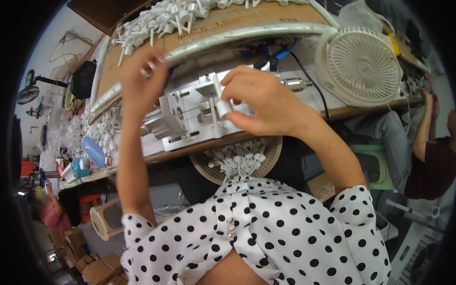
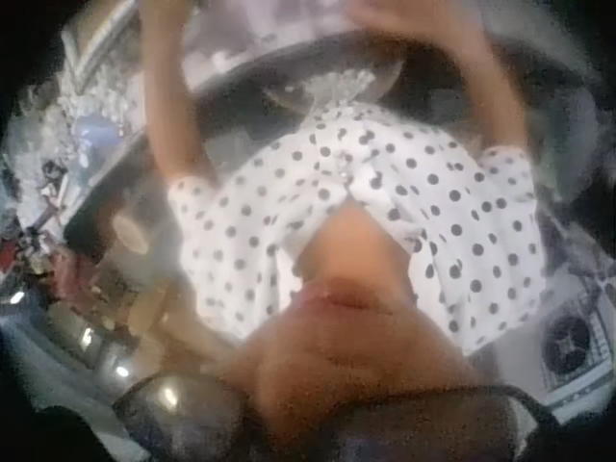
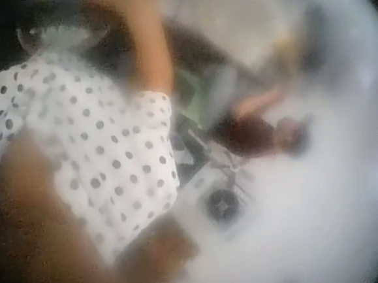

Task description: The person is assembling white plastic pump nozzles or sprayers using a mechanical press/jig.

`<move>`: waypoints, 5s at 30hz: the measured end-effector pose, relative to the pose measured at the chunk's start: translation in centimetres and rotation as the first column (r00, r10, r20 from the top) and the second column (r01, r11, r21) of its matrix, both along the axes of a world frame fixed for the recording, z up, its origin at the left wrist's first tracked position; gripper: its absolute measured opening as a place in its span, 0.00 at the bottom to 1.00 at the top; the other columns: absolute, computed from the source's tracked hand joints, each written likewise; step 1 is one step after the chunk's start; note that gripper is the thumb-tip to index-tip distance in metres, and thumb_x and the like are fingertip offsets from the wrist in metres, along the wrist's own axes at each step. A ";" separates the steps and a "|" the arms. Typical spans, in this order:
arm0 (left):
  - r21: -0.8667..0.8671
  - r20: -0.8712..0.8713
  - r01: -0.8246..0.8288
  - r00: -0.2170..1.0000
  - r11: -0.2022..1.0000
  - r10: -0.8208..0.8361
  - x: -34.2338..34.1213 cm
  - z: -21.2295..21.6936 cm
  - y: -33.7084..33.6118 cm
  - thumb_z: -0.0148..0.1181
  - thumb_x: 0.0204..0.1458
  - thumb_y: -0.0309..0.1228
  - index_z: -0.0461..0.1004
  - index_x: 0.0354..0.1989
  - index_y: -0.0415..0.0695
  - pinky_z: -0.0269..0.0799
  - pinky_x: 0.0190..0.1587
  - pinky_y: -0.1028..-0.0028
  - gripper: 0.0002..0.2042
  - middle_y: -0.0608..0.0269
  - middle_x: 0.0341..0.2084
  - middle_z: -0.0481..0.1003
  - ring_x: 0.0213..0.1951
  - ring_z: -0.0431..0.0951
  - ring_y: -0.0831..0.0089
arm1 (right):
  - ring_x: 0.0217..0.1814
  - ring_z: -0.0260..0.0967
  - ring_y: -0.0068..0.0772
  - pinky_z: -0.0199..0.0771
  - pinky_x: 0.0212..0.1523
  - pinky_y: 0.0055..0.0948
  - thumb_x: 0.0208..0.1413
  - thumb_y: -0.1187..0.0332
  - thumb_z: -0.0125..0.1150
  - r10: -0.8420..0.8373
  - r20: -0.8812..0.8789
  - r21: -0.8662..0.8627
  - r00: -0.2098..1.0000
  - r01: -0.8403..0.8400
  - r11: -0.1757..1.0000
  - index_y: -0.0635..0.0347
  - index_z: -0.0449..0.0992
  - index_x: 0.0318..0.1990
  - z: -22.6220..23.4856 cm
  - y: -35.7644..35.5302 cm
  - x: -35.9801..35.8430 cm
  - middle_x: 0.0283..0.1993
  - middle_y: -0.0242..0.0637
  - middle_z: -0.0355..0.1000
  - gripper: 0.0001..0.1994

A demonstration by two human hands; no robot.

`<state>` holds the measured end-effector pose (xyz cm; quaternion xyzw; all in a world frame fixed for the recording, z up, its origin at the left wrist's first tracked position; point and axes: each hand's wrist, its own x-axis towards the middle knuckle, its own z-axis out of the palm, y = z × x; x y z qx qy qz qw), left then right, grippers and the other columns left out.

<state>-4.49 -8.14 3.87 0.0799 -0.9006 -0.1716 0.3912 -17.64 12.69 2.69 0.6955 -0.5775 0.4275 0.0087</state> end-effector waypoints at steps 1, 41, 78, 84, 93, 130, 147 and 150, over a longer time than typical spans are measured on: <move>-0.163 -0.092 -0.106 0.992 0.981 0.092 -1.6 0.4 -3.9 0.55 0.43 0.25 0.74 0.36 0.43 0.68 0.32 0.73 0.10 0.59 0.32 0.75 0.31 0.73 0.69 | 0.38 0.68 0.38 0.70 0.37 0.30 0.35 0.75 0.61 0.085 -0.058 0.045 0.995 -0.082 0.996 0.66 0.69 0.25 -0.4 0.0 0.6 0.31 0.43 0.69 0.08; 0.734 -0.183 -0.029 0.954 0.678 0.238 7.2 -3.3 1.5 0.50 0.55 0.28 0.69 0.40 0.37 0.69 0.26 0.81 0.09 0.62 0.27 0.72 0.28 0.74 0.77 | 0.46 0.70 0.39 0.67 0.47 0.32 0.45 0.39 0.52 -0.627 -0.185 0.182 0.757 0.654 0.735 0.54 0.75 0.41 5.7 -19.1 -24.7 0.40 0.38 0.74 0.28; 0.582 -0.348 -0.079 0.875 0.810 0.335 5.9 -5.9 1.1 0.49 0.57 0.32 0.72 0.43 0.39 0.58 0.21 0.87 0.12 0.66 0.27 0.71 0.24 0.67 0.84 | 0.30 0.69 0.42 0.67 0.34 0.35 0.44 0.67 0.54 0.141 -0.430 0.468 0.892 0.086 0.879 0.64 0.74 0.27 8.5 -13.8 -9.5 0.25 0.46 0.71 0.08; 0.301 -0.108 -0.142 0.977 0.943 0.182 5.8 -1.9 5.6 0.41 0.53 0.26 0.66 0.52 0.40 0.59 0.34 0.79 0.18 0.66 0.32 0.63 0.34 0.62 0.79 | 0.33 0.69 0.48 0.67 0.36 0.38 0.47 0.67 0.52 0.061 -0.443 0.421 0.894 0.148 0.895 0.65 0.74 0.31 3.8 -12.6 -8.8 0.30 0.51 0.71 0.10; 0.237 -0.094 -0.151 0.980 0.960 0.177 4.1 -7.5 11.8 0.61 0.43 0.22 0.72 0.36 0.38 0.68 0.28 0.77 0.11 0.57 0.36 0.69 0.31 0.71 0.70 | 0.39 0.69 0.35 0.67 0.41 0.32 0.49 0.64 0.56 0.058 -0.129 0.434 0.990 0.004 0.901 0.62 0.75 0.35 6.4 -5.6 -5.9 0.36 0.43 0.72 0.11; -0.263 0.347 -0.028 0.930 0.964 0.122 -0.8 3.5 -7.5 0.58 0.44 0.26 0.72 0.38 0.39 0.66 0.33 0.73 0.11 0.58 0.28 0.73 0.30 0.71 0.69 | 0.33 0.65 0.34 0.66 0.36 0.30 0.32 0.63 0.67 0.085 -0.359 -0.059 0.929 -0.114 0.992 0.59 0.68 0.23 -5.3 -2.7 2.3 0.26 0.33 0.64 0.14; 0.221 -0.028 -0.089 0.995 0.971 0.098 4.2 -6.9 11.5 0.65 0.38 0.24 0.73 0.31 0.39 0.67 0.27 0.81 0.10 0.58 0.40 0.70 0.29 0.71 0.77 | 0.37 0.71 0.45 0.70 0.40 0.38 0.43 0.51 0.57 -0.564 -0.317 0.119 0.763 0.622 0.774 0.64 0.76 0.32 3.5 -11.7 -5.6 0.33 0.49 0.73 0.21; 0.133 0.003 -0.042 0.999 0.990 0.042 3.0 -8.0 11.6 0.63 0.39 0.24 0.71 0.30 0.38 0.70 0.33 0.69 0.10 0.54 0.41 0.70 0.34 0.74 0.60 | 0.36 0.71 0.50 0.70 0.40 0.41 0.41 0.49 0.55 -0.509 -0.446 0.234 0.736 0.645 0.728 0.64 0.76 0.31 2.3 -13.0 -6.1 0.31 0.50 0.73 0.23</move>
